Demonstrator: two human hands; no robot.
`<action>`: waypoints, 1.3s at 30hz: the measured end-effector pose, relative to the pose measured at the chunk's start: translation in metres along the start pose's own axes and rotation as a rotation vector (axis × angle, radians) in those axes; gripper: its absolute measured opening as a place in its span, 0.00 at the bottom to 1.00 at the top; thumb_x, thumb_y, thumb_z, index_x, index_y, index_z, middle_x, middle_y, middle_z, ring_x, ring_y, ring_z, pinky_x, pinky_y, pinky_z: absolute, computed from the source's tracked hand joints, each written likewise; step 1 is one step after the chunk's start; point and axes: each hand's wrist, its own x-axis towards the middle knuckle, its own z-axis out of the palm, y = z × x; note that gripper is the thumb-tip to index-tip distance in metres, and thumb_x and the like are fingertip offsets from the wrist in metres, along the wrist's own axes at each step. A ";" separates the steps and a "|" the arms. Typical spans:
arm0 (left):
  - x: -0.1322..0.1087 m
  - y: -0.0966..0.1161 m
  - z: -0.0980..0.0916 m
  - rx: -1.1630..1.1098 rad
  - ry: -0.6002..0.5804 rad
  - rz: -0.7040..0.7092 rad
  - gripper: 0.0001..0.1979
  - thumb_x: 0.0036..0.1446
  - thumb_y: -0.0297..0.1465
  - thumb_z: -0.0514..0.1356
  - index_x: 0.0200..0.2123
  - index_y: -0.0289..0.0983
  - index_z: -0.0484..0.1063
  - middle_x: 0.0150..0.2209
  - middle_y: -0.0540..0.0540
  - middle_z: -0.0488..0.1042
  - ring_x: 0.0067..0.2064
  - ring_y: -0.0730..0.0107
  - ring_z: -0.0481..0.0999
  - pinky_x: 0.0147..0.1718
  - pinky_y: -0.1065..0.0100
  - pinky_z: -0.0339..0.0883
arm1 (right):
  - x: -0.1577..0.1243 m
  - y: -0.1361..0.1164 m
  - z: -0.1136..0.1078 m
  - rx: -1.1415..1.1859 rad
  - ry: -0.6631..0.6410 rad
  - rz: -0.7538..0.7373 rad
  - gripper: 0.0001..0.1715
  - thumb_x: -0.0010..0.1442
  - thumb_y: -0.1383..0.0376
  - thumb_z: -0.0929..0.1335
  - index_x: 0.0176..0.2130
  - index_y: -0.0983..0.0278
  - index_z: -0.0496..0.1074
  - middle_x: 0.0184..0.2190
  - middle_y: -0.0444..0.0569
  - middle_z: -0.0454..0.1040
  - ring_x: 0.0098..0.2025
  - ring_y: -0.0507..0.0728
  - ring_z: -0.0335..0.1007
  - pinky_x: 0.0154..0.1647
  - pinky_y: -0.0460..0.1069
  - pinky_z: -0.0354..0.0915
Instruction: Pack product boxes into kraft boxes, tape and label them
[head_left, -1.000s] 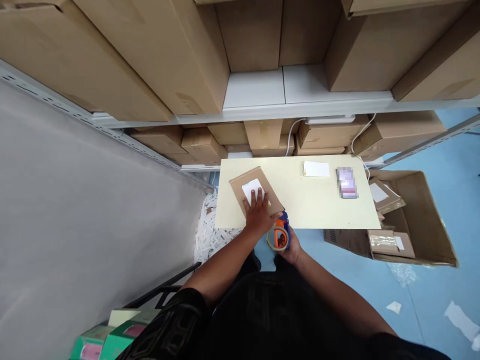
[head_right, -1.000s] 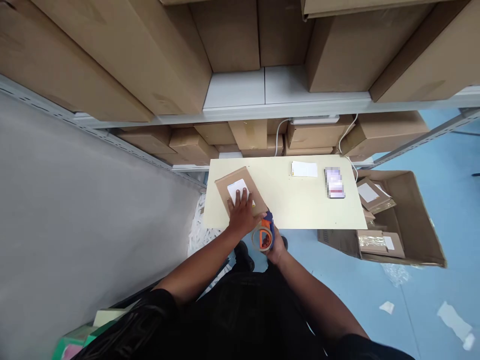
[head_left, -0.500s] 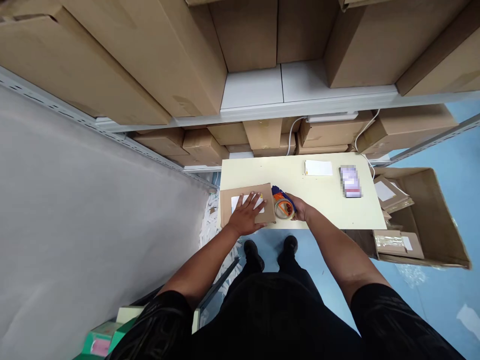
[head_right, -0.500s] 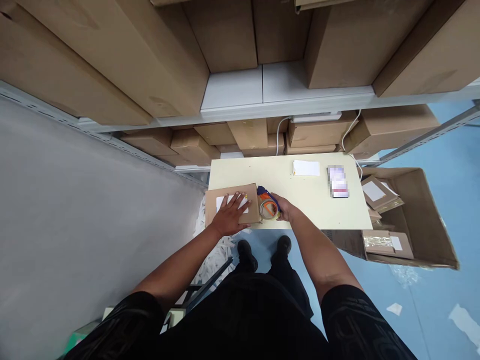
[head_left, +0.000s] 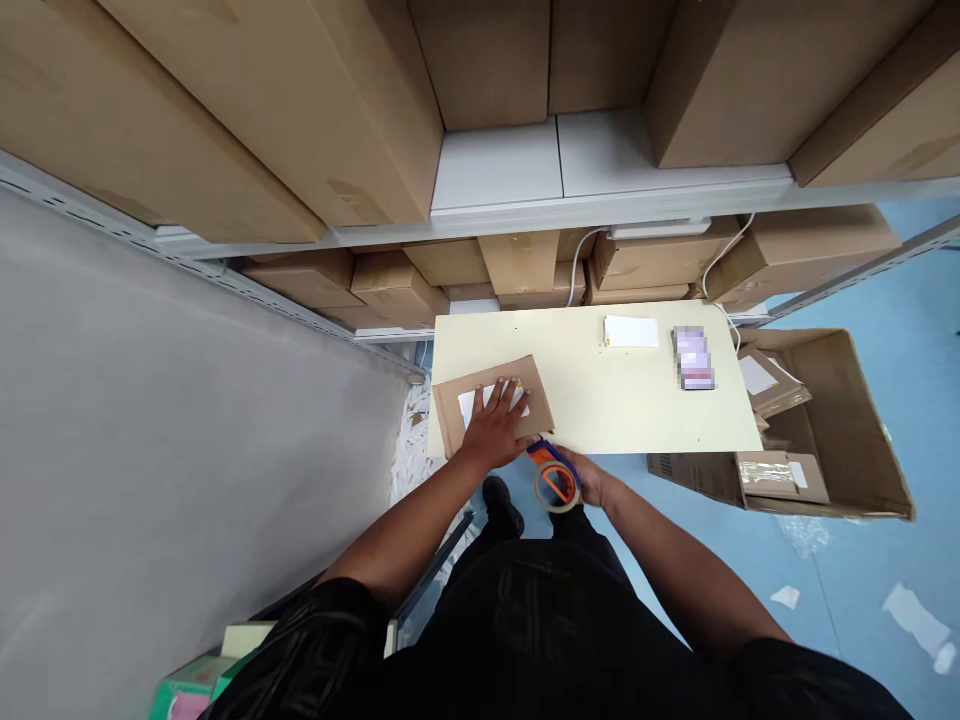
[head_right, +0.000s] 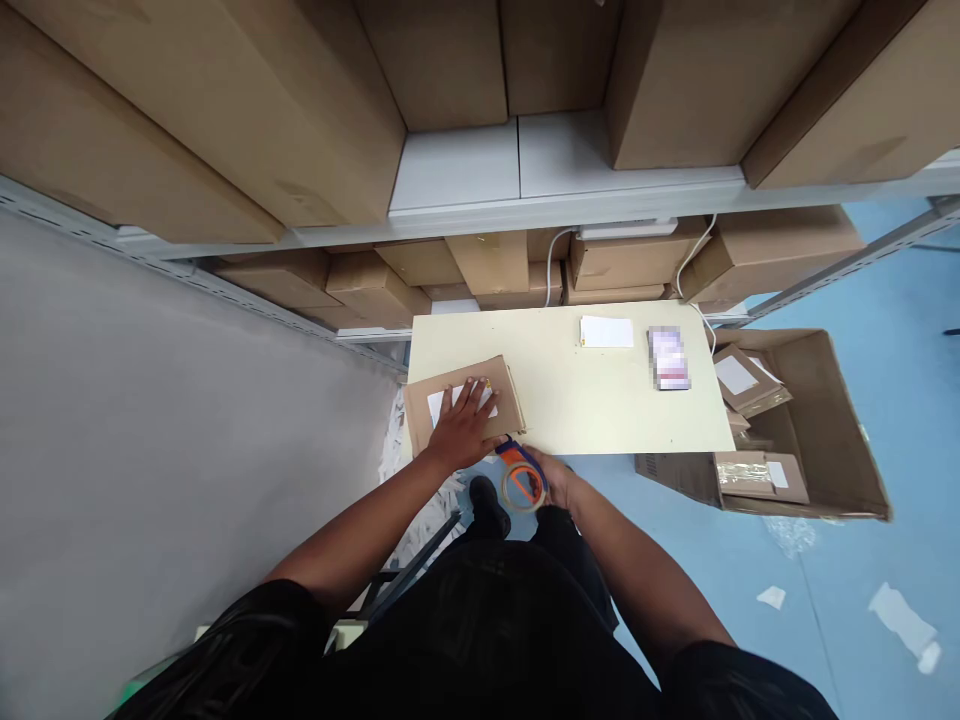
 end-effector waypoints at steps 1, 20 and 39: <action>0.000 0.000 0.000 0.003 -0.001 -0.007 0.45 0.63 0.56 0.56 0.75 0.42 0.49 0.77 0.38 0.41 0.76 0.43 0.35 0.71 0.38 0.24 | 0.005 -0.017 0.002 -0.057 0.008 0.018 0.24 0.66 0.46 0.67 0.36 0.64 0.75 0.21 0.48 0.76 0.26 0.58 0.74 0.33 0.52 0.73; 0.002 0.002 0.003 0.019 0.036 -0.045 0.45 0.61 0.57 0.57 0.74 0.41 0.51 0.76 0.38 0.43 0.76 0.44 0.37 0.71 0.39 0.26 | 0.008 -0.039 0.067 -1.139 0.285 -0.385 0.26 0.50 0.43 0.76 0.36 0.62 0.80 0.38 0.62 0.82 0.56 0.74 0.73 0.51 0.58 0.67; -0.063 0.011 -0.016 -0.175 0.372 -0.435 0.24 0.69 0.41 0.53 0.64 0.37 0.65 0.69 0.36 0.62 0.73 0.52 0.55 0.69 0.45 0.52 | -0.018 -0.094 -0.109 -1.595 0.860 -0.756 0.23 0.71 0.57 0.60 0.53 0.68 0.74 0.51 0.67 0.75 0.58 0.70 0.68 0.57 0.61 0.57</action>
